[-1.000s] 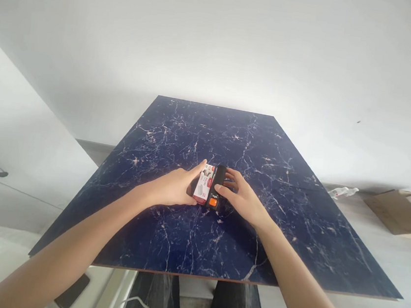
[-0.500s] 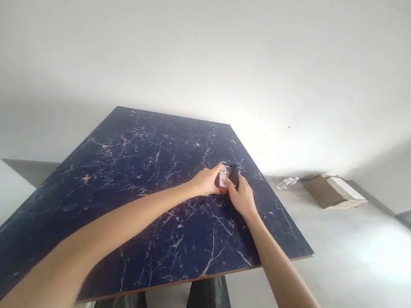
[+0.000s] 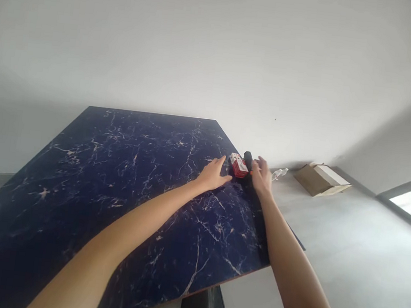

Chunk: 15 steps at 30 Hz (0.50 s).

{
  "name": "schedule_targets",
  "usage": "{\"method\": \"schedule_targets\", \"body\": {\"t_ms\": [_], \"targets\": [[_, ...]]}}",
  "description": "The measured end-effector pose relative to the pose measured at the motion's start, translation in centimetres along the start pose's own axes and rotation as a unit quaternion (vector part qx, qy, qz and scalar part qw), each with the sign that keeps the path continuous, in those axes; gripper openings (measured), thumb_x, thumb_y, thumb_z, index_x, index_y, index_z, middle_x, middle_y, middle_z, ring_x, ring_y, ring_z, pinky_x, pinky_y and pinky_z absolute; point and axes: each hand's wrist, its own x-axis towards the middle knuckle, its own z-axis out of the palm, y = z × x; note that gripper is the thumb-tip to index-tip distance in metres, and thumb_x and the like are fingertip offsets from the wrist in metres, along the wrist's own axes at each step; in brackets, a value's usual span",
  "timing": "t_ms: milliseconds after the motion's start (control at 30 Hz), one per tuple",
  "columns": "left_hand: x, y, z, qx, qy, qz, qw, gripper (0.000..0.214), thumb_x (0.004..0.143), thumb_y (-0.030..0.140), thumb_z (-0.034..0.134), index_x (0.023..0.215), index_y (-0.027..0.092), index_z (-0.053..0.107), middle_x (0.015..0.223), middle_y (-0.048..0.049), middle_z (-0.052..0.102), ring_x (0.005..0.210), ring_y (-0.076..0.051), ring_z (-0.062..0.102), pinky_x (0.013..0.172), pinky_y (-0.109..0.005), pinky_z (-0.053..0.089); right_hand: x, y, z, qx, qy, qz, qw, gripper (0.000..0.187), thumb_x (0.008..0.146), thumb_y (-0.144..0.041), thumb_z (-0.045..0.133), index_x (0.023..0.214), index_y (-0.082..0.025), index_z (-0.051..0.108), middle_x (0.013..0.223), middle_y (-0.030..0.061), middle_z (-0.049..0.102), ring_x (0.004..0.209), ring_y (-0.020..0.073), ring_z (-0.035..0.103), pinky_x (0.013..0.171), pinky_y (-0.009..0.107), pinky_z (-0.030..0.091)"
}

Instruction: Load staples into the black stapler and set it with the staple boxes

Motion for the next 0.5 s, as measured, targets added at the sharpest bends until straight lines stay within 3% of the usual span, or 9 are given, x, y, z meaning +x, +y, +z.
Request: {"method": "schedule_targets", "body": {"t_ms": [67,200,300,367,400,500], "targets": [[-3.6,-1.5,-2.2,-0.006,0.008,0.024,1.000,0.074,0.096,0.046,0.062,0.158,0.016,0.034,0.159,-0.0210,0.044,0.139,-0.034,0.051,0.111,-0.046,0.044,-0.4,0.1,-0.4,0.019,0.083,0.007,0.996,0.062,0.098,-0.055,0.041,0.144,-0.014,0.053,0.132,0.0174,0.066,0.113,0.0268,0.064,0.101,0.043,0.048],[-12.4,-4.8,-8.5,0.047,0.036,0.043,0.997,0.048,0.103,0.041,0.048,0.147,0.022,0.051,0.142,-0.0115,0.061,0.128,-0.028,0.058,0.110,-0.045,0.046,-1.5,-0.5,-1.1,-0.009,0.215,0.030,0.976,0.051,0.097,-0.047,0.038,0.125,-0.012,0.064,0.119,0.0187,0.068,0.107,0.0284,0.063,0.100,0.046,0.047],[-18.4,-6.4,-12.8,0.106,0.085,0.025,0.990,0.035,0.104,0.037,0.046,0.130,0.022,0.065,0.124,-0.0085,0.071,0.117,-0.025,0.062,0.105,-0.043,0.048,-3.6,-3.6,0.6,-0.008,0.244,-0.061,0.968,0.043,0.097,-0.040,0.042,0.117,-0.011,0.066,0.112,0.0191,0.069,0.104,0.0298,0.063,0.100,0.047,0.047],[-21.2,-6.8,-14.5,0.131,0.092,0.020,0.987,0.033,0.104,0.036,0.045,0.123,0.021,0.069,0.119,-0.0080,0.073,0.113,-0.024,0.063,0.103,-0.043,0.049,-6.0,-7.4,3.1,0.022,0.165,-0.173,0.971,0.036,0.098,-0.038,0.044,0.111,-0.014,0.068,0.110,0.0161,0.069,0.105,0.0288,0.064,0.102,0.046,0.048],[-22.1,-6.8,-14.9,0.140,0.086,0.022,0.986,0.033,0.104,0.036,0.047,0.122,0.021,0.070,0.120,-0.0079,0.074,0.112,-0.025,0.064,0.104,-0.044,0.048,-7.5,-9.7,4.7,0.038,0.067,-0.251,0.965,0.031,0.098,-0.036,0.047,0.108,-0.017,0.070,0.109,0.0140,0.071,0.107,0.0282,0.064,0.103,0.045,0.048],[-23.3,-6.8,-15.2,0.174,0.051,0.023,0.983,0.037,0.101,0.037,0.052,0.130,0.021,0.068,0.130,-0.0085,0.072,0.125,-0.028,0.059,0.112,-0.050,0.042,-11.4,-16.0,9.3,0.058,-0.205,-0.395,0.894,0.033,0.097,-0.030,0.052,0.124,-0.023,0.069,0.130,0.0093,0.068,0.125,0.0282,0.059,0.113,0.046,0.044]]}}
